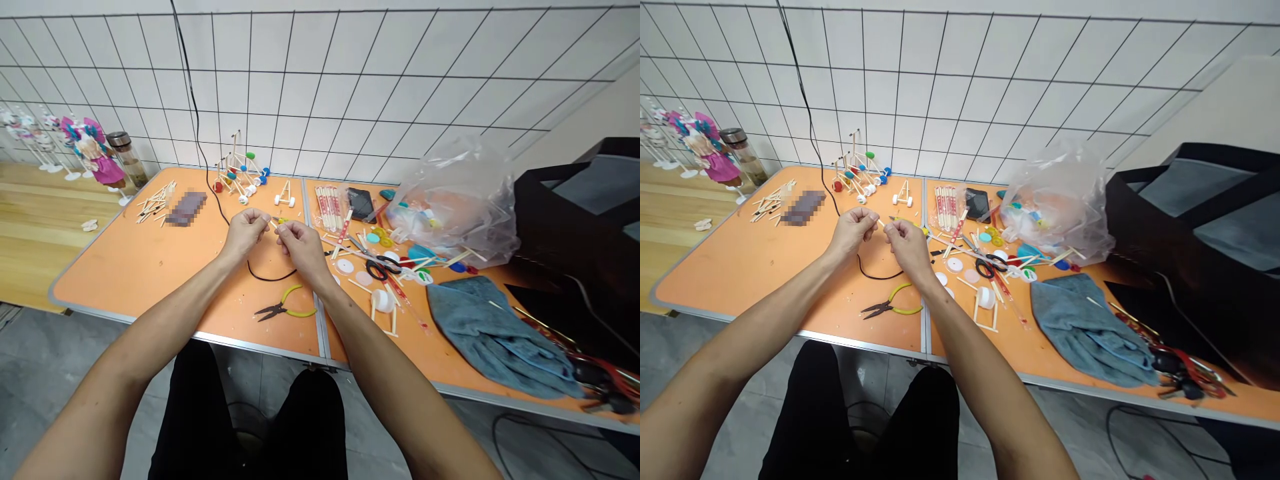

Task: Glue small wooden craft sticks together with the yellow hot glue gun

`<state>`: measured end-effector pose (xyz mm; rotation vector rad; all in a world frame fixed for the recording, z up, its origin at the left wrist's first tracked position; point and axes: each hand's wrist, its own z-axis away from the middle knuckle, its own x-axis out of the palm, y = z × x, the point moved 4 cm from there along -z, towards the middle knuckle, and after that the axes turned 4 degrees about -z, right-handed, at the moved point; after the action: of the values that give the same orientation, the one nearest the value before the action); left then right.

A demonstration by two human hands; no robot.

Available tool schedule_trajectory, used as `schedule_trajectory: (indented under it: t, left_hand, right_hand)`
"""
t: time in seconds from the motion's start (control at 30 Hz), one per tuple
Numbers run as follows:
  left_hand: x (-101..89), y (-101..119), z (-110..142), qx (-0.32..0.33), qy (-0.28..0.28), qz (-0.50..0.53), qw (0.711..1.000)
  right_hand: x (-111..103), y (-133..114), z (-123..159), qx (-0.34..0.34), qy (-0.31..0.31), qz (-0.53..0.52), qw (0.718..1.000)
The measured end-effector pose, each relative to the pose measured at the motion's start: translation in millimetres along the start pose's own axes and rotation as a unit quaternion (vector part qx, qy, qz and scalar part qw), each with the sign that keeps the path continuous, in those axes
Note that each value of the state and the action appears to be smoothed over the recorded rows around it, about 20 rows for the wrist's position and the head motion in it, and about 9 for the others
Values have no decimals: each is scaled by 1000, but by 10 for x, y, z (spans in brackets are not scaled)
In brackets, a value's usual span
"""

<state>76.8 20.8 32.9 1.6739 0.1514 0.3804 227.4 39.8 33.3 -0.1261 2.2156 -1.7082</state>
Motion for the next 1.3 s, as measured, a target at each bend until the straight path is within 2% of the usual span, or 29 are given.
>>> schedule_trajectory:
  t: [0.57, 0.83, 1.03, 1.3]
  left_hand:
    - [23, 33, 24, -2, -25, 0, 1000]
    - [-16, 16, 31, 0, 8, 38, 999]
    - [-37, -9, 30, 0, -14, 3, 1000]
    - [-58, -25, 10, 5, -4, -17, 1000]
  right_hand:
    - [8, -17, 5, 0, 6, 7, 1000]
    - [34, -20, 36, 19, 15, -3, 1000]
    - [43, -51, 51, 31, 14, -15, 999]
    - [56, -54, 34, 13, 8, -11, 1000]
